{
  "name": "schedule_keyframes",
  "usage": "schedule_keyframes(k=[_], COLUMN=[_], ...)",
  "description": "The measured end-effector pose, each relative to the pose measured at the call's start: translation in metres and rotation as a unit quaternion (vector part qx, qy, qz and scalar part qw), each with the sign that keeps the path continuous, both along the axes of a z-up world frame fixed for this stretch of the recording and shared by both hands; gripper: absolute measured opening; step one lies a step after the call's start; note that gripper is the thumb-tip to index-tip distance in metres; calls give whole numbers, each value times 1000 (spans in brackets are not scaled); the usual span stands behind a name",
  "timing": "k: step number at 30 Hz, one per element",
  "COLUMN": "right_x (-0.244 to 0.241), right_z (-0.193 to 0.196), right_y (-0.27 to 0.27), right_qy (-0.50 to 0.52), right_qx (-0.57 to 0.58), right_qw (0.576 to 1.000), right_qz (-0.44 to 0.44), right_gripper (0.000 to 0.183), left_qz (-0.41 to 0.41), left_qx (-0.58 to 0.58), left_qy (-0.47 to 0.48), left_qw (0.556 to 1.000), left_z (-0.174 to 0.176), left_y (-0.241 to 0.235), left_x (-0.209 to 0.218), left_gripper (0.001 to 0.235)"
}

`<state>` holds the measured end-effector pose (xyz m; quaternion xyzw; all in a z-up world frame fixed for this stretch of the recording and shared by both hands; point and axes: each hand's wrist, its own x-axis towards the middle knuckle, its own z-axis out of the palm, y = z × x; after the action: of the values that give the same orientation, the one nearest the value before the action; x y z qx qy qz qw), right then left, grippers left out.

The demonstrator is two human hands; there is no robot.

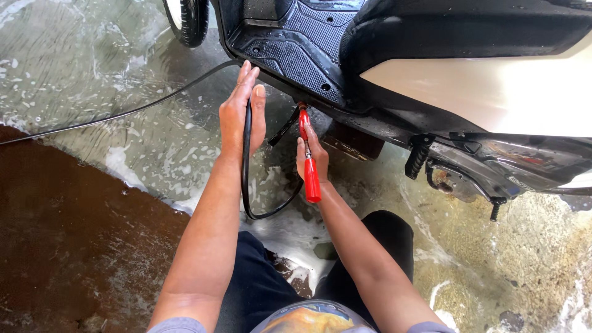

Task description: The person uses a pressure washer to clean a white motorcycle. They spray water on the seat, rear wheel, engine area, and front wheel, moving around the vehicle to reach different parts.

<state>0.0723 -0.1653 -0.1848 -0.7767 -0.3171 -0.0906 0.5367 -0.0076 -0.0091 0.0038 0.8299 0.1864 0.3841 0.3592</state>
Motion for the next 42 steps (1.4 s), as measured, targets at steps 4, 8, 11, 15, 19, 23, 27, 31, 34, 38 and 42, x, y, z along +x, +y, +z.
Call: schedule_keyframes(k=[4,8,11,15,19,23,27,31,34,38,42], right_x=[0,-6,-23,-42,-45,-48,-55,-61,-60,-52,-57], right_z=[11,45,73,99,117,134,147,160,164,148,120], right_y=[0,-3,-15,-22,-25,-24,-21,-22,-20,-13,-3], right_qy=[20,151,286,184,323,276,269,255,192,268,345], right_qx=[-16,-39,-31,98,104,130,113,88,138,119,39], right_qw=[1000,987,954,978,941,951,952,955,968,955,931], right_qz=[-11,37,90,12,13,54,88,121,78,34,117], right_gripper=[47,47,46,48,48,52,53,54,54,55,55], left_qz=[-3,7,47,10,-18,-2,-5,8,9,16,44], left_qx=[-4,-8,-209,-54,-155,-170,-208,-198,-193,-220,-240], left_qy=[-1,-40,-10,-18,-48,-27,-70,-89,-95,-95,-114], left_qw=[1000,999,977,998,987,985,976,976,977,971,963], left_z=[2,6,9,10,13,19,24,32,40,47,50], left_y=[-1,-2,-1,-2,-7,-10,-11,-10,-9,-6,-7], left_x=[0,0,0,-5,-13,-25,-43,-59,-72,-95,-116], left_gripper=[47,46,50,52,57,55,57,57,57,58,57])
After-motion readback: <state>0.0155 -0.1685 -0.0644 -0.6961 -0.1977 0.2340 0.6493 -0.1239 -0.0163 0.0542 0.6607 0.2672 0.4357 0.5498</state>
